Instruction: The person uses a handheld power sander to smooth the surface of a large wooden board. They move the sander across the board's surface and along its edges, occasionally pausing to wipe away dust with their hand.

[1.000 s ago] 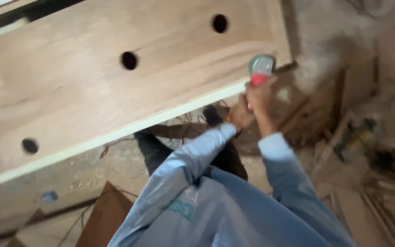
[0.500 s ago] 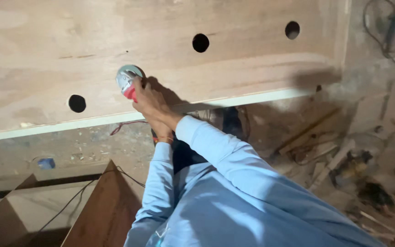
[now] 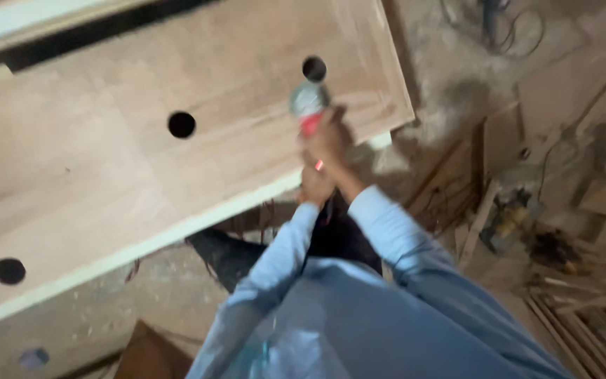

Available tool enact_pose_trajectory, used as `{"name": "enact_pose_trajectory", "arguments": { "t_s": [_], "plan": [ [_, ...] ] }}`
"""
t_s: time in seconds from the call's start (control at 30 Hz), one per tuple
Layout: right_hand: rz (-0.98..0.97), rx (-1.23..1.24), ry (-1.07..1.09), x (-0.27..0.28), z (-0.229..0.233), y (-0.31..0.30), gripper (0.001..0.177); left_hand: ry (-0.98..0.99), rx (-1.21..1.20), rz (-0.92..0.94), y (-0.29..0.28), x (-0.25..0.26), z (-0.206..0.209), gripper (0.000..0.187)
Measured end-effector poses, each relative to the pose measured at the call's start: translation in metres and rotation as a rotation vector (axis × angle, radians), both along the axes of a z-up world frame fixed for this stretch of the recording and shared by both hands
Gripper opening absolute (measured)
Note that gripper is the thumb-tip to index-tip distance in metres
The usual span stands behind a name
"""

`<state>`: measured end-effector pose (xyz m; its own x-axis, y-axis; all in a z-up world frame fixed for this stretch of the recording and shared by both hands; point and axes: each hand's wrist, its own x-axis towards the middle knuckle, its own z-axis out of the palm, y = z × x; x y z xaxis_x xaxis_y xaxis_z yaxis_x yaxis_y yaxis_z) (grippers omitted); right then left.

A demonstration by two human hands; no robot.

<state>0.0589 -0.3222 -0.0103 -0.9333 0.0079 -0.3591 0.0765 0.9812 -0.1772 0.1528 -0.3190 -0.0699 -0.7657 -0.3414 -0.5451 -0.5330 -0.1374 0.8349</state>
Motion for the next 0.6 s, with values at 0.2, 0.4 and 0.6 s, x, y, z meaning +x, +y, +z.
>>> {"name": "enact_pose_trajectory", "arguments": {
  "t_s": [0.2,0.4,0.6],
  "plan": [
    [-0.533,-0.387,-0.037,-0.075,-0.003,0.120,0.089,0.044,-0.144,-0.408,0.096,-0.078,-0.038,0.070],
    [-0.398,-0.281,0.106,-0.015,0.001,0.082,0.075,0.186,-0.293,-0.390,0.064,-0.018,-0.051,0.080],
    [0.190,-0.462,-0.342,0.034,0.008,-0.086,0.069,0.170,-0.467,-0.126,-0.060,0.074,-0.019,0.077]
  ]
}}
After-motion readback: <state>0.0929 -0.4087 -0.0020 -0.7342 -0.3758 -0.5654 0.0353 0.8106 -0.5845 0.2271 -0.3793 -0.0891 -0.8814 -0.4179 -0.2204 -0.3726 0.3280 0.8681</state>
